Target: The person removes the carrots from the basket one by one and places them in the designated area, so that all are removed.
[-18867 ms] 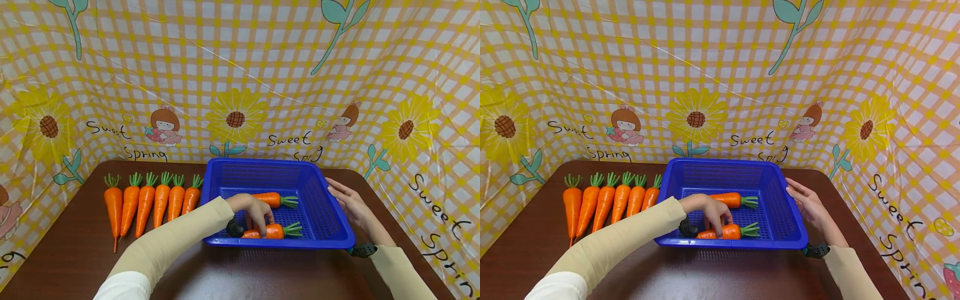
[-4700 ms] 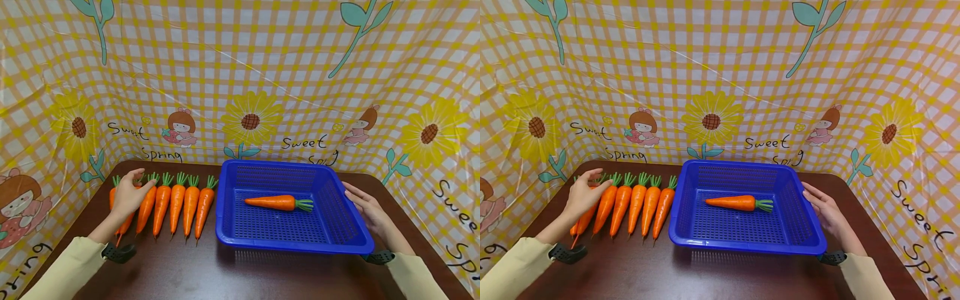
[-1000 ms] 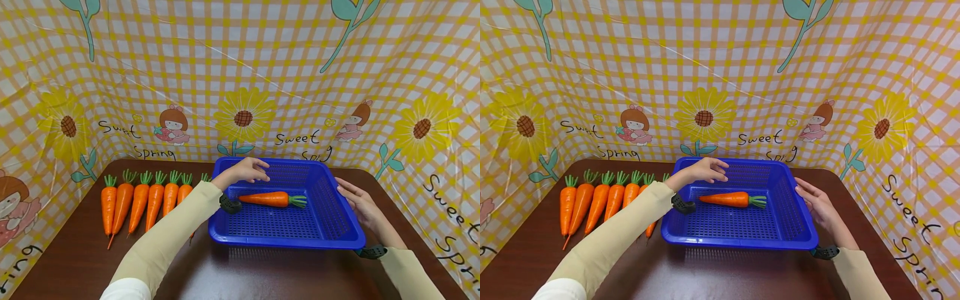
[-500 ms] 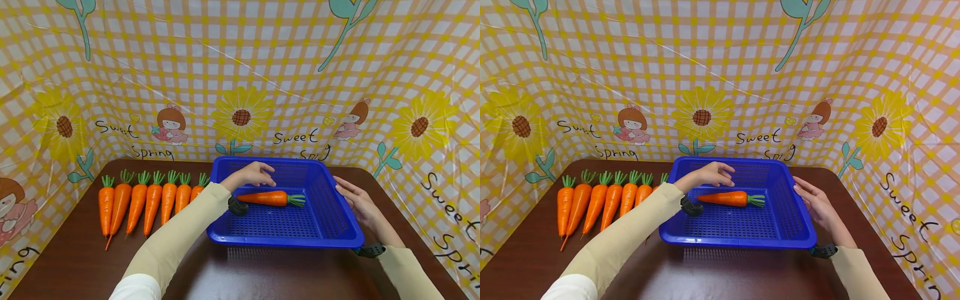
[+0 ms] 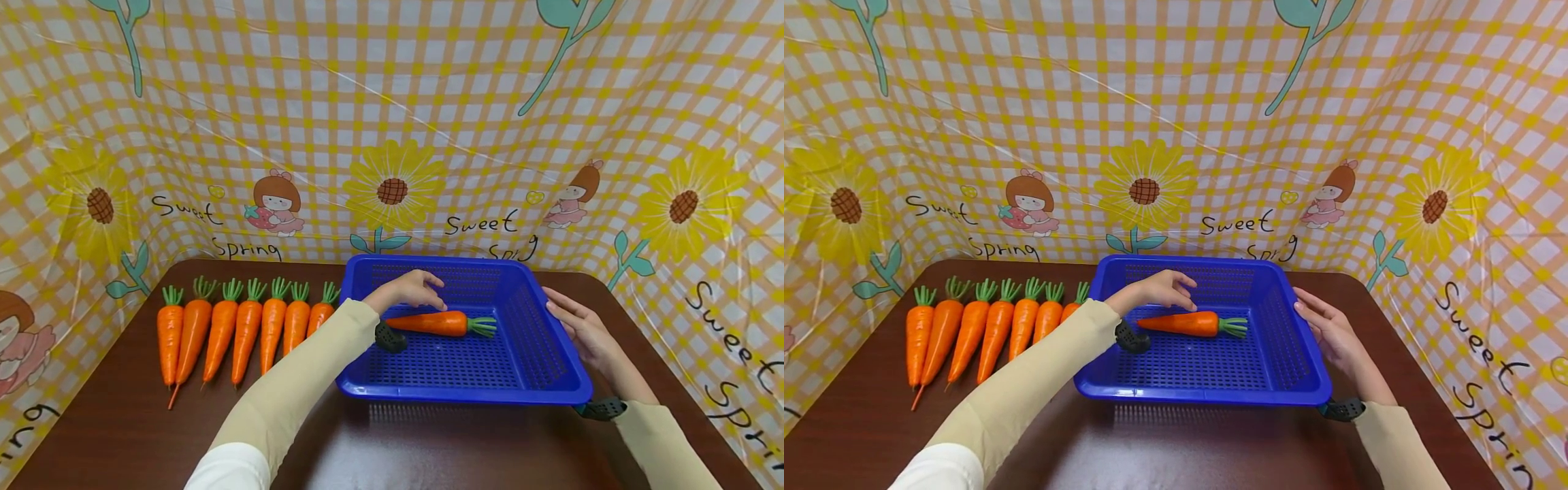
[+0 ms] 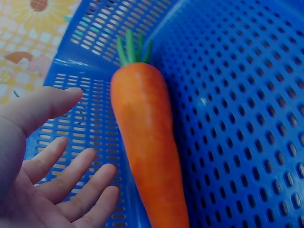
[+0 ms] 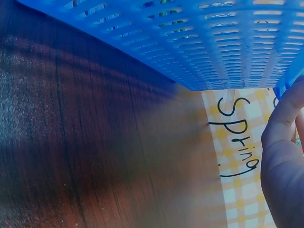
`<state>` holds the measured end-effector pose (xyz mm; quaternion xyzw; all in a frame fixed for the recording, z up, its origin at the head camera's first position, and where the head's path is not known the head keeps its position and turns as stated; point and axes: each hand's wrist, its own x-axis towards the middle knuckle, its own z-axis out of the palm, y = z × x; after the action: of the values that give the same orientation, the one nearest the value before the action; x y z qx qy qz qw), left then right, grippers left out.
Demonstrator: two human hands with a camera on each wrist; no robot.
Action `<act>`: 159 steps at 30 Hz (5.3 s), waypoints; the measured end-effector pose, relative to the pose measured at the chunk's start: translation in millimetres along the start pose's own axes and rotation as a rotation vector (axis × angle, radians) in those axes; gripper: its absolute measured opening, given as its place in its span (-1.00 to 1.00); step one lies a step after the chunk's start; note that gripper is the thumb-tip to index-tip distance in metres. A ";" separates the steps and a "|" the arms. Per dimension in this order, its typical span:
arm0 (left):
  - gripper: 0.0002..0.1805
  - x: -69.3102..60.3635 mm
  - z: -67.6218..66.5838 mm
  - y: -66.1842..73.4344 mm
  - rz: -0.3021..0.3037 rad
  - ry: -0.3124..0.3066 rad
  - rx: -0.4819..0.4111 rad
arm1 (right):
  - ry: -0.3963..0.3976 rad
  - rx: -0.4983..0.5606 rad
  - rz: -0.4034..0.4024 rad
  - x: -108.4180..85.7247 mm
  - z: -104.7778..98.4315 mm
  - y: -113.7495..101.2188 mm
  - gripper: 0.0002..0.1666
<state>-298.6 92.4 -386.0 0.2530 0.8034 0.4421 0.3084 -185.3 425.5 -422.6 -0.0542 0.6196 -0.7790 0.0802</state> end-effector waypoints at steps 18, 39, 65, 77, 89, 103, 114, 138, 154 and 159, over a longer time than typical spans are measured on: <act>-0.32 7.5 9.2 -6.4 -0.031 -0.059 0.131 | 0.024 0.026 0.009 -0.4 1.9 0.1 -0.56; -0.34 13.7 17.2 -13.5 -0.134 -0.127 0.131 | 0.014 0.035 -0.005 -1.0 1.9 -0.4 -0.55; -0.47 10.6 25.8 -13.2 -0.129 -0.120 0.196 | 0.014 0.033 0.006 -1.1 1.5 -0.1 -0.56; -0.48 11.6 27.9 -14.1 -0.127 -0.111 0.150 | 0.009 0.047 -0.002 -0.3 2.1 -1.0 -0.55; -0.47 13.9 32.9 -15.2 -0.114 -0.123 0.220 | -0.003 0.037 -0.009 0.2 0.0 -0.1 -0.55; -0.53 10.8 36.7 -11.7 -0.108 -0.071 0.289 | 0.015 0.034 0.001 0.5 0.4 -1.0 -0.56; -0.75 7.7 37.0 -10.9 -0.114 -0.089 0.288 | 0.051 -0.008 0.012 -0.6 1.8 -1.0 -0.58; -0.66 -11.2 18.7 3.2 -0.191 0.042 0.210 | 0.063 -0.025 0.034 0.8 2.7 -0.4 -0.60; -0.55 -35.3 0.8 11.2 -0.084 0.123 0.136 | 0.025 0.053 0.004 0.9 0.5 1.2 -0.54; -0.54 -41.4 -2.6 11.1 -0.055 0.147 0.125 | 0.013 0.060 0.006 1.4 -0.3 2.1 -0.53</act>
<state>-270.8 68.1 -364.0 0.2162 0.8567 0.3997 0.2442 -186.6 425.0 -424.8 -0.0448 0.5964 -0.7974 0.0799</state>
